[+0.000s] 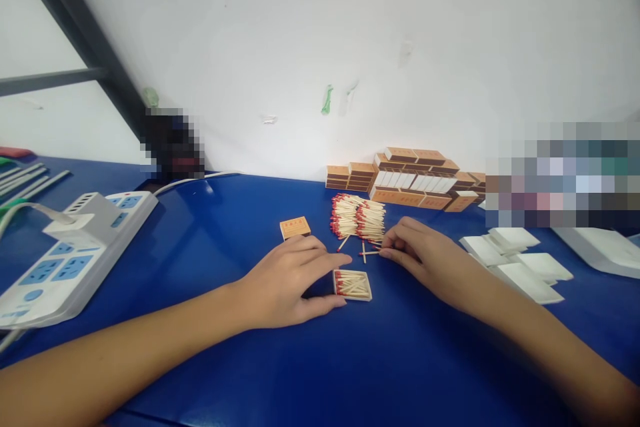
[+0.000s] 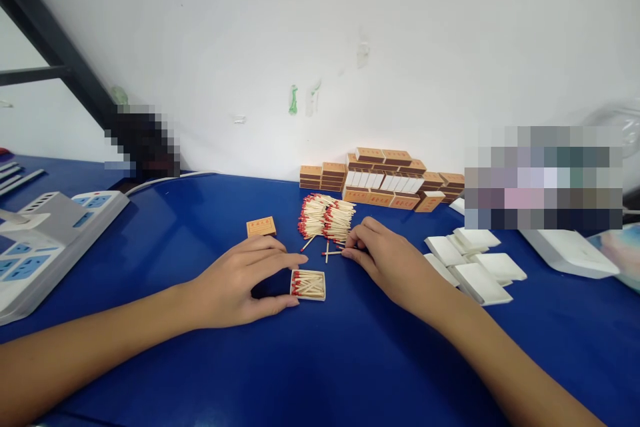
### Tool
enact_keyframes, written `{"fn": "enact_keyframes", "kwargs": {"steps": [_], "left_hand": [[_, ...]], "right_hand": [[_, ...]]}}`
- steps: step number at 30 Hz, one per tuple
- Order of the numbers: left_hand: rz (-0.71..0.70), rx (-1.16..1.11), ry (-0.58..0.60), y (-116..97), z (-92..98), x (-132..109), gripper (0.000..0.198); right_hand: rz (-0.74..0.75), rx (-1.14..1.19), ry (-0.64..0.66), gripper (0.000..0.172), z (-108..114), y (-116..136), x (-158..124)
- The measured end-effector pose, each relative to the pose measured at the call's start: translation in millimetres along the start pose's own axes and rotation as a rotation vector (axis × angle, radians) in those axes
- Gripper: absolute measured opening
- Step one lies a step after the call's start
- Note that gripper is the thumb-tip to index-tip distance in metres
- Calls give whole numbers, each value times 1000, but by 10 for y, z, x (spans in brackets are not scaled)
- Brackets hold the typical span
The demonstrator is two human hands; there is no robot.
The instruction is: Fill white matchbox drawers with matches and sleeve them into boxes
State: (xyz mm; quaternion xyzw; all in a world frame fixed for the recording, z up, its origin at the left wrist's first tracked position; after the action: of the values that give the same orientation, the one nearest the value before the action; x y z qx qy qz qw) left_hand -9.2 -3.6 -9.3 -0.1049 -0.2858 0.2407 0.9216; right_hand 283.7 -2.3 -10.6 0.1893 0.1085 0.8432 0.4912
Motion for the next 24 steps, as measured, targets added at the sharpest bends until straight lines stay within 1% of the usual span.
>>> {"fn": "enact_keyframes", "kwargs": {"steps": [6,10,13,15,18,21,24], "left_hand": [[12,10,2,7,-5,-2,53],[46,6,16,10,-8,2,55],[84,5,34,23,-17,-7,57],[117,7,39,33,-24,-12,60],[138,-15,30,31,-28,-9,63],[113,-38,13,6,-27,4,64],[101,-35,16,-11,-27,14,65]], "right_hand": [[-31,-15,52,22,27,-5,-11],[-13,-31,41,22,35,-10,-17],[4,-16,19,22,61,45,-20],[21,18,8,21,82,135,-21],[67,90,2,18,75,340,-26],[112,120,10,14,-7,554,-33],[128,111,21,12,-112,674,-34]]}}
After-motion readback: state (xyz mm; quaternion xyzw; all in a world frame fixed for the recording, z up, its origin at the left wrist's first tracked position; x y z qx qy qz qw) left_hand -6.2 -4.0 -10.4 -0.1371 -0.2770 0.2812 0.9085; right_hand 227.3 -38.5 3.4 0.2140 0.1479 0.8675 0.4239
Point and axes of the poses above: each hand's wrist, its own x-axis towards the middle knuckle, its own z-axis out of the back of the hand, y = z × x, the point moved 1 cm from there along x, towards the middle knuckle, and after that the axes turned 5 degrees about z, right-handed, at the moved point
